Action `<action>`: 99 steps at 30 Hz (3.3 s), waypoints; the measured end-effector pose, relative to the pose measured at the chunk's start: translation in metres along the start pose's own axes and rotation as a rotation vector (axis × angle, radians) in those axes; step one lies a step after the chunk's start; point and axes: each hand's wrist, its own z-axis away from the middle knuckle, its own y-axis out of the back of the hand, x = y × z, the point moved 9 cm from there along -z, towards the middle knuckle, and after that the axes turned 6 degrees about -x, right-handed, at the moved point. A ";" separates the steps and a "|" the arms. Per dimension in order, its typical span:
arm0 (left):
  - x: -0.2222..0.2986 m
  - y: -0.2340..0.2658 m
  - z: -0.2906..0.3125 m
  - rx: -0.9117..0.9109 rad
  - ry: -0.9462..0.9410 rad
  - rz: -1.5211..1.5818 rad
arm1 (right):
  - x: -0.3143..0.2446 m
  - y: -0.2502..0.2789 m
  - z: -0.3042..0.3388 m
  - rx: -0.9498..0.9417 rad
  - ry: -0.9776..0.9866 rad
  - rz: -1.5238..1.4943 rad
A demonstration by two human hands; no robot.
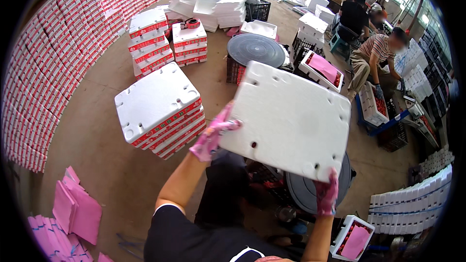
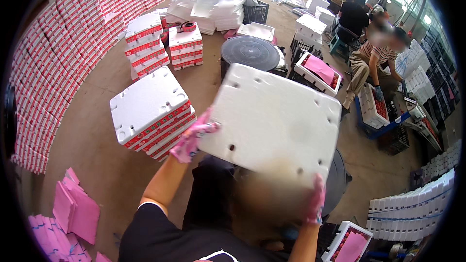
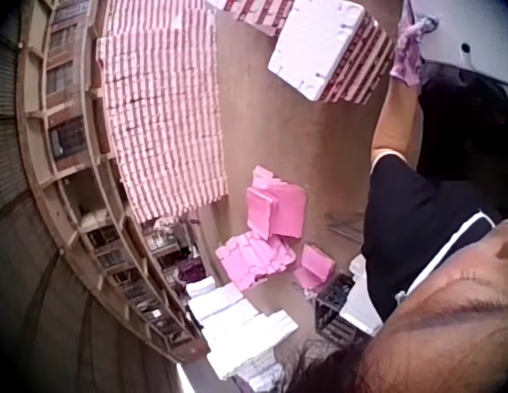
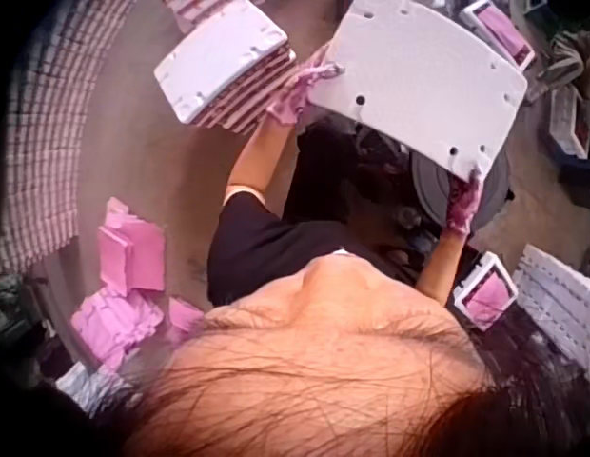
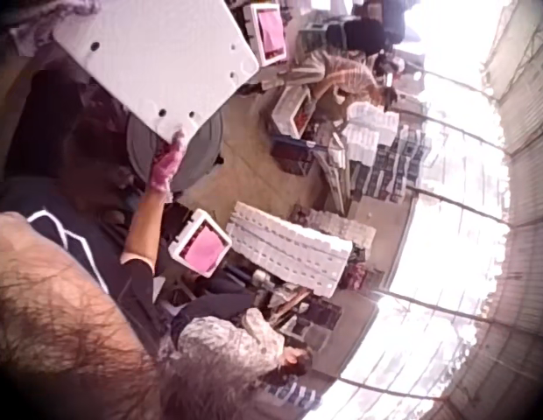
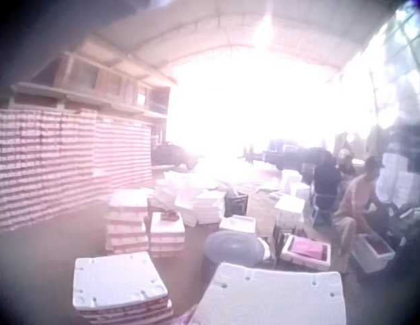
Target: The person places lids onto containers of tomatoes and seals them with red tape using a dispenser.
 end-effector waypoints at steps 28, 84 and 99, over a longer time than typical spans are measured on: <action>-0.050 -0.125 -0.017 -0.109 -0.634 -1.429 | -0.058 0.154 0.116 0.277 -0.237 0.418; -0.250 -0.153 -0.105 -0.502 0.323 -0.636 | 0.043 0.172 0.085 0.186 -0.512 0.472; -0.235 -0.446 -0.058 -0.889 -0.546 -1.535 | 0.213 0.378 0.599 1.332 -1.274 0.982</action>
